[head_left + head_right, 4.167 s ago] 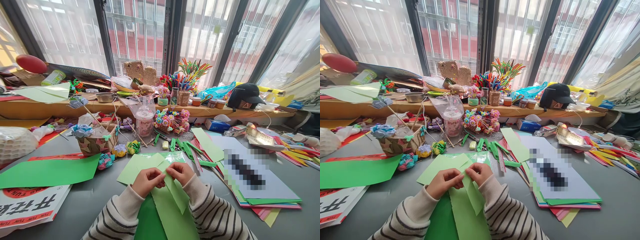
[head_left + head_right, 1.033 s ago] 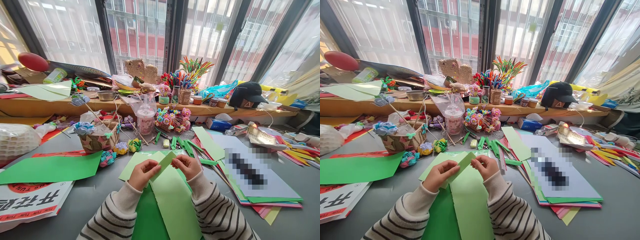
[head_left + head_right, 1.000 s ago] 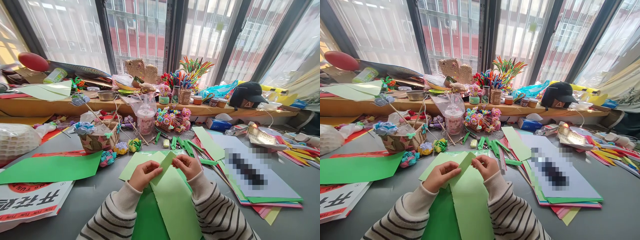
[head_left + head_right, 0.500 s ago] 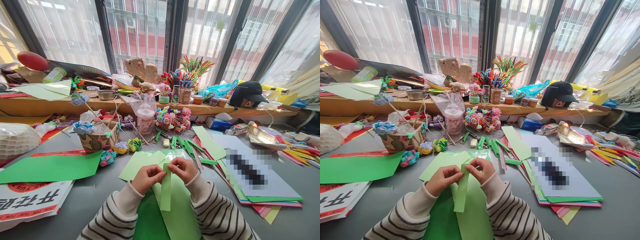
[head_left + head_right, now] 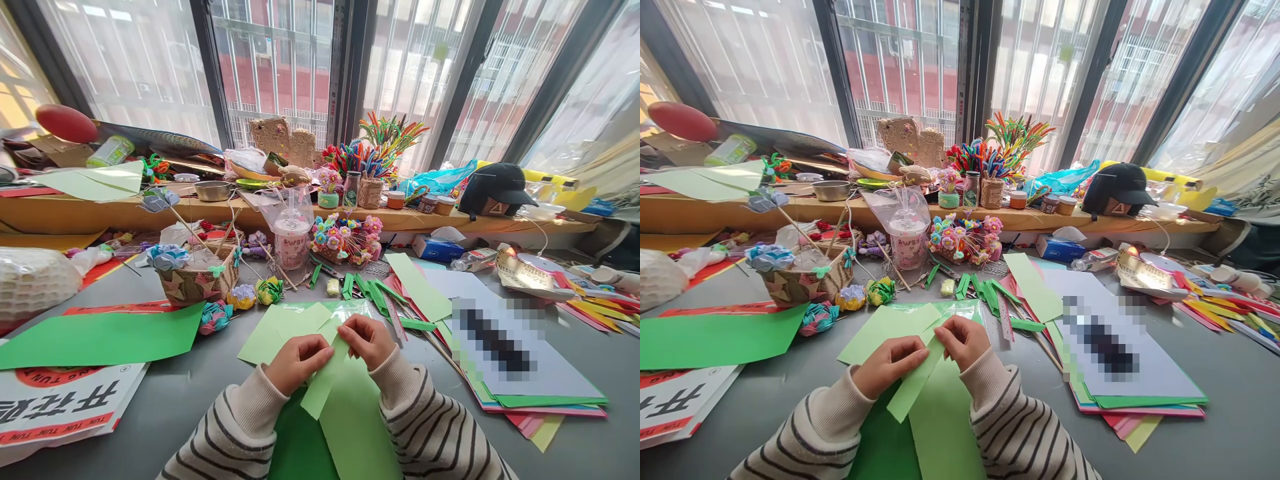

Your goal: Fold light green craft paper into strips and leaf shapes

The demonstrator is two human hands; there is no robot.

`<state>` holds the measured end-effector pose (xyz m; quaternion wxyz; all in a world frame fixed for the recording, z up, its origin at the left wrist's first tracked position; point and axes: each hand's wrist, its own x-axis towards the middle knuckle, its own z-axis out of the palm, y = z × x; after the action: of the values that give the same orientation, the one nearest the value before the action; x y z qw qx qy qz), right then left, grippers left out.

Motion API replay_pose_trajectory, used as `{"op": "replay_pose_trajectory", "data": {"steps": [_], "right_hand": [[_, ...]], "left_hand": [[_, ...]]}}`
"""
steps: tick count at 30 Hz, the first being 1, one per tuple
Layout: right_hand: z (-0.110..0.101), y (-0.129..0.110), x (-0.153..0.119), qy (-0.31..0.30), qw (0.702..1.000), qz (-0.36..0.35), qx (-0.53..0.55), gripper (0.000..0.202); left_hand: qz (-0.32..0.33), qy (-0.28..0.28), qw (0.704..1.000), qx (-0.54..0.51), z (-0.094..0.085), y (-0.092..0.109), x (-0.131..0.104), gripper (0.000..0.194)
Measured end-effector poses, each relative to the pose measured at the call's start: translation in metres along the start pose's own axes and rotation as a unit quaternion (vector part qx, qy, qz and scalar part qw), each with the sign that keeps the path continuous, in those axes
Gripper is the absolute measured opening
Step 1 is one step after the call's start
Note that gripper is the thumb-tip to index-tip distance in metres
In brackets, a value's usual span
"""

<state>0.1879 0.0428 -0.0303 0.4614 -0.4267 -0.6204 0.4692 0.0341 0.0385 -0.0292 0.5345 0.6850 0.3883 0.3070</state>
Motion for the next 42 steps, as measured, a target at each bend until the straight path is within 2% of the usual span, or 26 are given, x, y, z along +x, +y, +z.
{"op": "replay_pose_trajectory", "data": {"steps": [6,9,13,14,16,19,20,22,24,27,33,40,42], "right_hand": [[-0.011,0.003,0.007,0.123,0.990,0.019,0.060,0.024],[-0.015,0.009,0.010,0.156,0.984,0.023,0.077,0.026],[-0.030,0.013,0.015,0.219,0.970,0.035,0.096,0.026],[-0.034,0.013,0.016,0.232,0.967,0.039,0.102,0.026],[-0.038,0.011,0.016,0.230,0.967,0.040,0.104,0.026],[-0.031,0.006,0.012,0.169,0.983,0.015,0.070,0.024],[-0.025,0.005,0.010,0.143,0.988,0.003,0.051,0.023],[-0.013,0.003,0.006,0.089,0.996,-0.022,0.021,0.021],[-0.003,0.002,0.003,0.061,0.997,-0.043,0.000,0.021],[0.002,0.004,0.001,0.045,0.997,-0.055,-0.025,0.021],[-0.010,0.006,0.007,0.130,0.990,-0.050,-0.011,0.023],[-0.030,0.002,0.011,0.243,0.969,-0.031,0.016,0.027],[-0.035,0.001,0.011,0.264,0.964,-0.025,0.014,0.027]], "left_hand": [[-0.021,-0.033,0.997,-0.061,-0.004,0.000,0.001,0.024],[-0.030,-0.043,0.995,-0.088,-0.005,-0.003,0.003,0.023],[0.016,-0.027,0.996,-0.088,-0.015,-0.007,0.001,0.025],[0.033,-0.012,0.995,-0.095,-0.018,-0.008,0.000,0.025],[0.056,0.061,0.991,-0.109,-0.024,-0.006,-0.002,0.027],[0.069,0.159,0.982,-0.079,-0.023,0.000,-0.003,0.024],[0.056,0.148,0.985,-0.063,-0.019,0.003,-0.003,0.018],[0.021,0.081,0.995,-0.062,-0.010,0.007,-0.002,0.020],[0.002,0.035,0.998,-0.049,-0.001,0.008,0.000,0.022],[-0.037,-0.007,0.995,-0.092,0.005,0.004,0.002,0.028],[-0.046,-0.028,0.991,-0.125,-0.003,0.002,0.001,0.029],[-0.077,0.003,0.986,-0.150,-0.007,0.002,0.000,0.024],[-0.078,0.028,0.988,-0.133,-0.008,-0.001,0.000,0.025]]}}
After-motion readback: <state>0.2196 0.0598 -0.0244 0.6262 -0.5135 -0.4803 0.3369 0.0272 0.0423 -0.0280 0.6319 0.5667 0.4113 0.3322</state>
